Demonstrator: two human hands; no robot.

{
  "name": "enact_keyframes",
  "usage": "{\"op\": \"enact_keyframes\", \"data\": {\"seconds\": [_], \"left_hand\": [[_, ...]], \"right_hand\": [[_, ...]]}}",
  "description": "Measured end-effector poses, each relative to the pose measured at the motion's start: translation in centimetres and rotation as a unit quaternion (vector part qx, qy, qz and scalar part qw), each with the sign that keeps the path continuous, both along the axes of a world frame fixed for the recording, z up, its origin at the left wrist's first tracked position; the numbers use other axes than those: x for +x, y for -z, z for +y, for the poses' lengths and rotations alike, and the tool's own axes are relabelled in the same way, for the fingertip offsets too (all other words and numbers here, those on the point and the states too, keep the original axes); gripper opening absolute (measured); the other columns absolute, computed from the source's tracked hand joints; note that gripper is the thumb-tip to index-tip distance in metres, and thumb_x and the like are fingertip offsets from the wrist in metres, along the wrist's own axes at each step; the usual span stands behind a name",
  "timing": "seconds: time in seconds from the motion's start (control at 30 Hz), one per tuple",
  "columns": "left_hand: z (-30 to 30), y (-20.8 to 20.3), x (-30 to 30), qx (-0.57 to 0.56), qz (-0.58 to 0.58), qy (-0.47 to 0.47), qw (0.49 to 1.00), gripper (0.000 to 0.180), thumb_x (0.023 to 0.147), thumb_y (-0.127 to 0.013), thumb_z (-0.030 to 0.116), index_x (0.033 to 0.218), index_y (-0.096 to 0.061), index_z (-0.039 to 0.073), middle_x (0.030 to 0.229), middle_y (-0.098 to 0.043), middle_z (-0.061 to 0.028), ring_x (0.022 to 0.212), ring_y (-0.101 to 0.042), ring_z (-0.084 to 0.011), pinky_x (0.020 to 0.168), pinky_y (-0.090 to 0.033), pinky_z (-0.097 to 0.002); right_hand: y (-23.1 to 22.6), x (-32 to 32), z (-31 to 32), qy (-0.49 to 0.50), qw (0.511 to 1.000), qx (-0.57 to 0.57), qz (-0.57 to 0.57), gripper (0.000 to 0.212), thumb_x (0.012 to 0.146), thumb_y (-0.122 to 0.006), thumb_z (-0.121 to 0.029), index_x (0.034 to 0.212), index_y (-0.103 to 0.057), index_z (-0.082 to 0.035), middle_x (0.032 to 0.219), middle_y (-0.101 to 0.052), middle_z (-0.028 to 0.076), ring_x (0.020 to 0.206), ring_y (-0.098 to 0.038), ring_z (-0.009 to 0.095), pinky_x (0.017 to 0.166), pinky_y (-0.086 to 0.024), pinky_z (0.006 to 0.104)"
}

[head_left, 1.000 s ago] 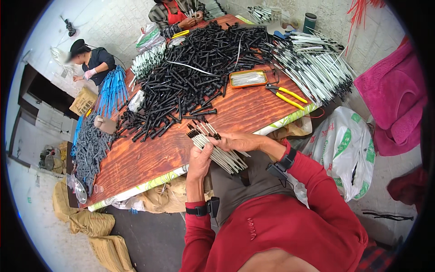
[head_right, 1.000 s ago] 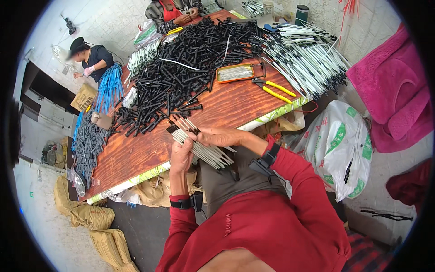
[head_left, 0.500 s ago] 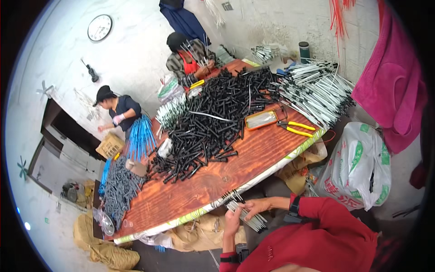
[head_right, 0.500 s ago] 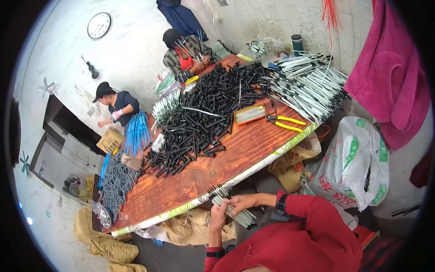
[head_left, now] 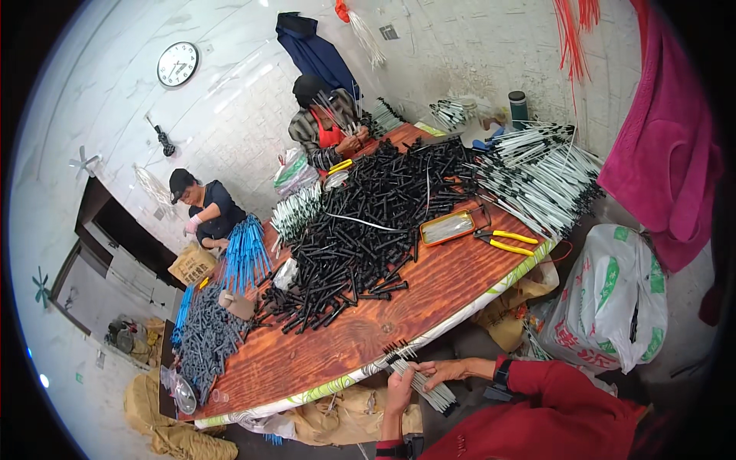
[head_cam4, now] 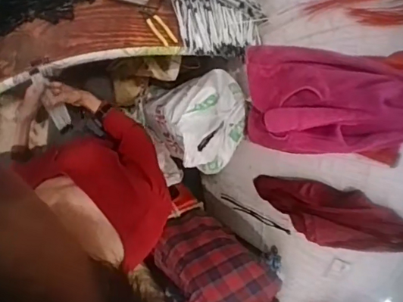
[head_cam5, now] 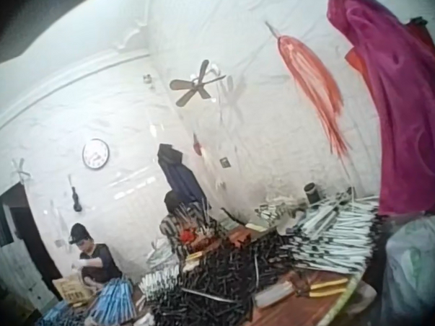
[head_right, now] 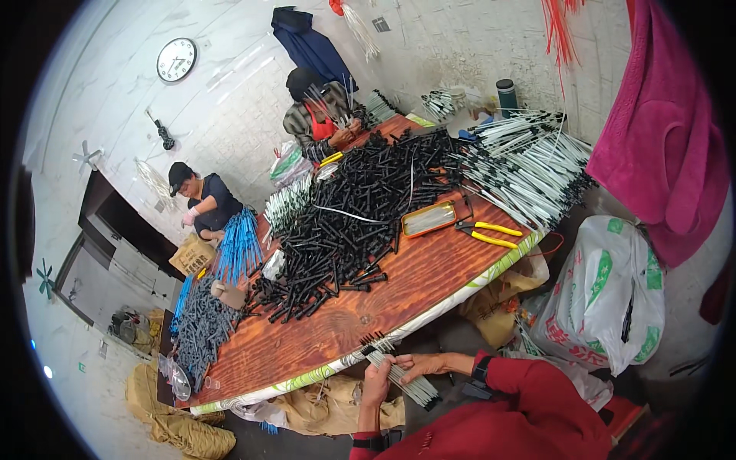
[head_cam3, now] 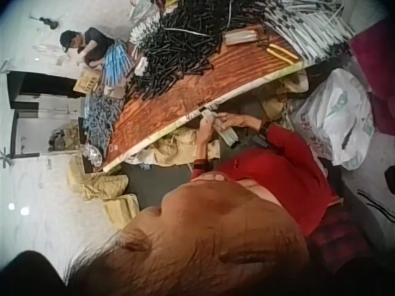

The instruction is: Grouping and sorting thin white rods at a manufacturing workbench.

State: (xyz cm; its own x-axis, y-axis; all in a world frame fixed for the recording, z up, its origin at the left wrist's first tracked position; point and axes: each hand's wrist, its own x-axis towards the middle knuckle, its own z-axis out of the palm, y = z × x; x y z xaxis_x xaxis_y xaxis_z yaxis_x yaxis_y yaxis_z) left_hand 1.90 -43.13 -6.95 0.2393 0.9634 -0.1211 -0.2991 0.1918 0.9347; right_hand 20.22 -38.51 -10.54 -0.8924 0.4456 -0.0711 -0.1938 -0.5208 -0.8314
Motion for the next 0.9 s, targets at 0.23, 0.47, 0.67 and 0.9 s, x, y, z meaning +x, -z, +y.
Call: {"op": "enact_keyframes", "data": {"seconds": [0.23,0.47,0.67,0.9], "left_hand": [[-0.1,-5.3,2.6,0.068,0.053,0.028,0.996,0.025,0.105,-0.044,0.02,0.108,-0.058,-0.001,0.116,-0.067,-0.0196,0.099,-0.067,-0.0207,0.086,-0.054,-0.035],[5.8,-7.3,3.1,0.057,0.073,0.055,0.994,0.027,0.106,-0.044,0.022,0.109,-0.058,-0.001,0.115,-0.068,-0.0173,0.101,-0.066,-0.02,0.089,-0.052,-0.0327],[5.5,-7.9,0.4,-0.004,0.131,0.131,0.983,0.026,0.104,-0.048,0.027,0.112,-0.057,0.004,0.116,-0.067,-0.0139,0.102,-0.065,-0.0194,0.091,-0.051,-0.0337],[4.0,-12.5,-1.6,-0.082,0.203,0.206,0.954,0.033,0.103,-0.05,0.034,0.12,-0.059,0.006,0.119,-0.064,-0.0064,0.115,-0.057,-0.016,0.1,-0.043,-0.0305]], "right_hand": [[0.1,-0.2,0.2,0.001,0.998,0.061,-0.008,0.063,0.086,-0.075,-0.014,0.14,-0.044,-0.007,0.119,-0.057,-0.001,0.109,-0.052,0.01,0.094,-0.044,0.0284],[-3.3,1.3,3.8,0.075,0.991,0.108,-0.014,0.06,0.086,-0.075,-0.018,0.138,-0.046,-0.007,0.116,-0.058,-0.001,0.106,-0.052,0.01,0.092,-0.044,0.0266],[-1.5,1.2,2.6,0.09,0.988,0.116,-0.057,0.041,0.088,-0.074,-0.023,0.123,-0.06,-0.005,0.104,-0.063,-0.001,0.096,-0.056,0.007,0.084,-0.047,0.0264],[0.5,-0.7,2.5,0.131,0.938,0.274,-0.168,0.052,0.081,-0.077,-0.032,0.12,-0.06,-0.002,0.101,-0.066,0.004,0.09,-0.058,0.012,0.08,-0.048,0.029]]}}
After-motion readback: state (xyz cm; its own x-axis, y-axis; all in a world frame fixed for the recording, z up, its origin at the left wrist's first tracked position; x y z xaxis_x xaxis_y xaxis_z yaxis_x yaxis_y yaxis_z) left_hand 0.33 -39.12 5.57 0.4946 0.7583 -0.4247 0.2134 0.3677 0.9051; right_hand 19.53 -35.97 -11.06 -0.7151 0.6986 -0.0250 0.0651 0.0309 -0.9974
